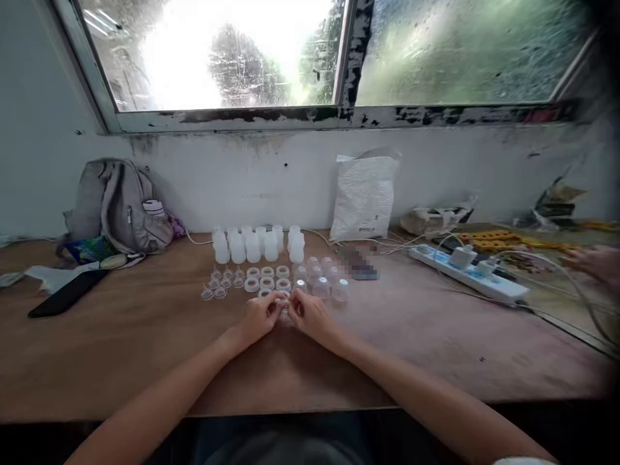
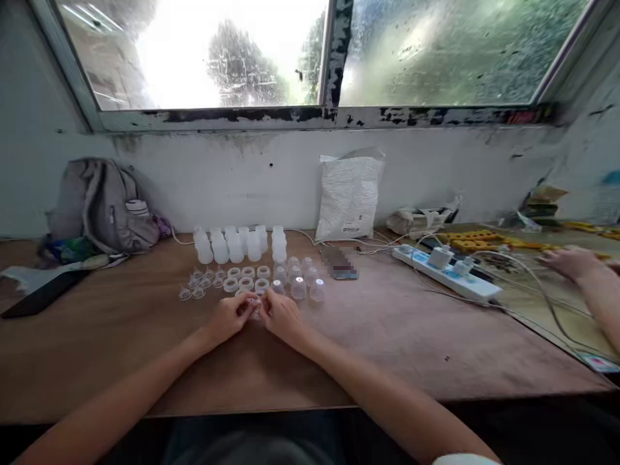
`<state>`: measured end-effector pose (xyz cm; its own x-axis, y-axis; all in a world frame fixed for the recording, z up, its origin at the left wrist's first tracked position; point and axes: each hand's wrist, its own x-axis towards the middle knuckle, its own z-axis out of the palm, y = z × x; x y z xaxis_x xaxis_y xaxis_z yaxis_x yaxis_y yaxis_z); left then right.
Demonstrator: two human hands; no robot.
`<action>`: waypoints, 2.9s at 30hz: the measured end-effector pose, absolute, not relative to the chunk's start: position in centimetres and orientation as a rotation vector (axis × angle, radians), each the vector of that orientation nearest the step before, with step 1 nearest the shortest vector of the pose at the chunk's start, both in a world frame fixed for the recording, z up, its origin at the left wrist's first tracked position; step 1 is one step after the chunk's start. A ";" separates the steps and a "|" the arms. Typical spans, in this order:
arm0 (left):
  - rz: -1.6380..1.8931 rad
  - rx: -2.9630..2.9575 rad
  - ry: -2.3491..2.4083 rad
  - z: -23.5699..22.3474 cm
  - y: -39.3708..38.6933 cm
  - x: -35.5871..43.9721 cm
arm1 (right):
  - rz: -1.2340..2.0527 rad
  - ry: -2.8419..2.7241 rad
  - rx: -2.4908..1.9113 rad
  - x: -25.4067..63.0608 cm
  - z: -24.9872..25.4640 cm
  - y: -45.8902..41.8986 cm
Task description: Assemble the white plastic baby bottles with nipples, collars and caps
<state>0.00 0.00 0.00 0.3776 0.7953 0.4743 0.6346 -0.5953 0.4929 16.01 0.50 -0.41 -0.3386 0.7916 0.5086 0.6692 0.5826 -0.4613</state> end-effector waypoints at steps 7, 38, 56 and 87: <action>0.999 2.385 1.243 0.3 -0.2 0.0 | 0.242 -2.113 -1.048 16.5 -0.3 0.3; 1.071 2.409 1.323 0.5 -0.3 0.3 | 0.399 -2.117 -0.971 16.4 -0.4 0.6; 1.048 2.509 1.312 0.1 0.0 -0.3 | 0.380 -2.072 -0.958 16.7 -0.9 0.8; 1.130 2.729 1.180 0.4 -0.9 -0.1 | 0.315 -2.007 -0.938 16.1 -0.5 -0.6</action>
<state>-0.07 -0.92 0.37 0.4725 0.6226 0.6238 0.6504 -0.7240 0.2300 16.10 -0.57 -0.47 -0.3343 0.7189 0.6094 0.4981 0.6837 -0.5334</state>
